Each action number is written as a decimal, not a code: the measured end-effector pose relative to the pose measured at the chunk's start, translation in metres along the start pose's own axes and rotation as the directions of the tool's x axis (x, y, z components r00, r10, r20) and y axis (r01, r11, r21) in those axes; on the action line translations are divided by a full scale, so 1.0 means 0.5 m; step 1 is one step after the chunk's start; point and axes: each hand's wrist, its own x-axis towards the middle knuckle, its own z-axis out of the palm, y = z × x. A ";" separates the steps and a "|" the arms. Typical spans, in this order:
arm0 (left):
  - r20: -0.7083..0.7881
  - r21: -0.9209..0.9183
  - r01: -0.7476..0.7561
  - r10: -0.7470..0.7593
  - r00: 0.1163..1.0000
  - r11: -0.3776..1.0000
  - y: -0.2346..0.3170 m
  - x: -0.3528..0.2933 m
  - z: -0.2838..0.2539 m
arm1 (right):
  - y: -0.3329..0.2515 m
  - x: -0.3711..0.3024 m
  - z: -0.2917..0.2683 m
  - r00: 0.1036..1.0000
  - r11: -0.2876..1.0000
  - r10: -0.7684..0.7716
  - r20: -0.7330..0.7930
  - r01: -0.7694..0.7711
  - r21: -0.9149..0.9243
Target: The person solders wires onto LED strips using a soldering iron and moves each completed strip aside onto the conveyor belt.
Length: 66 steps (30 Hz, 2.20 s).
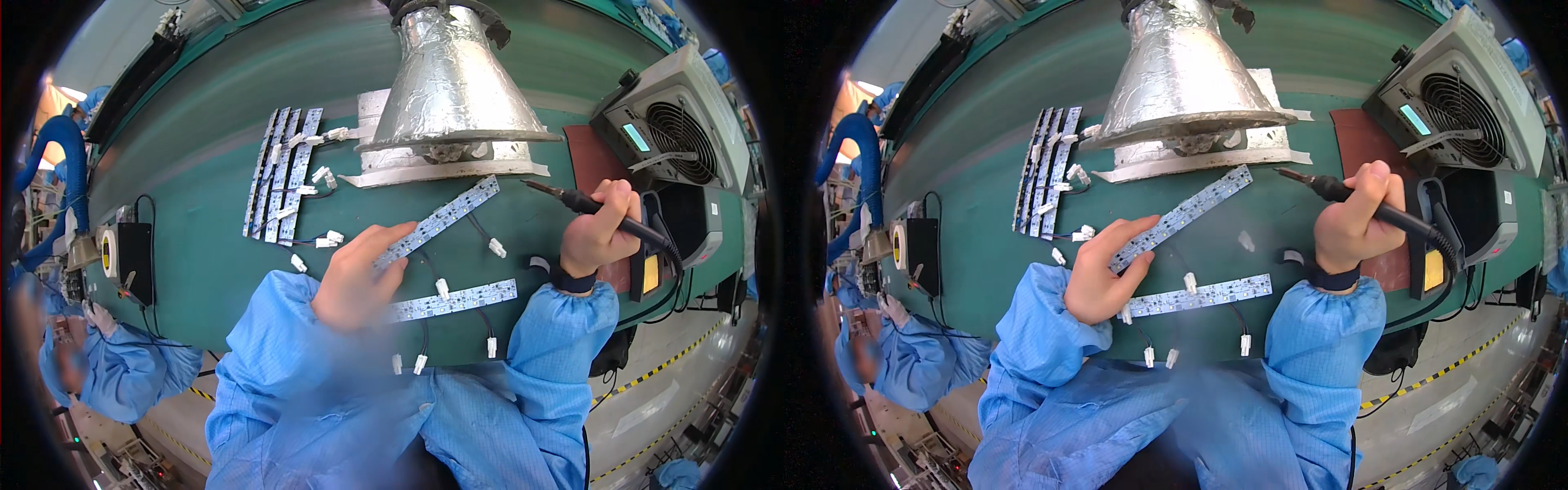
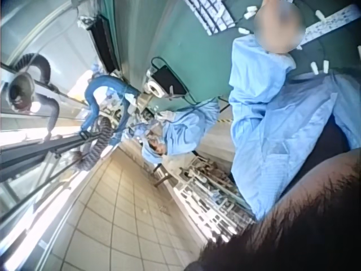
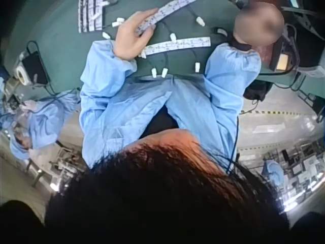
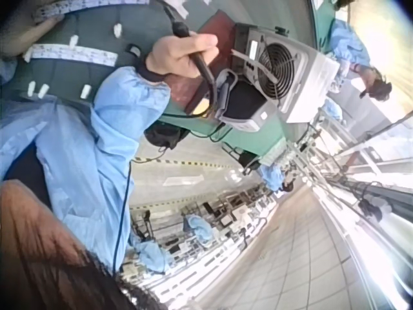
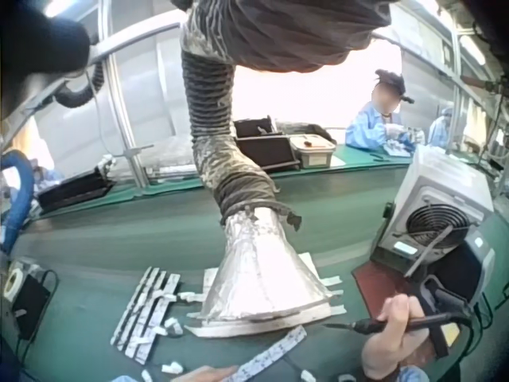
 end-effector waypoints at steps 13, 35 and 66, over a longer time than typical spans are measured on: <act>-0.274 -0.012 0.068 -0.069 0.959 0.998 0.006 -0.148 -0.201 | 0.019 0.006 -0.018 0.997 0.995 0.078 -0.018 -0.076 0.058; -0.567 0.506 0.090 0.253 0.784 0.858 -0.134 -0.077 -0.254 | 0.014 -0.012 -0.006 0.993 0.993 0.099 0.066 -0.103 0.052; 0.071 -0.179 0.005 0.008 0.997 0.984 -0.025 0.012 -0.015 | -0.082 -0.102 0.011 0.936 0.946 -0.254 0.244 0.187 0.265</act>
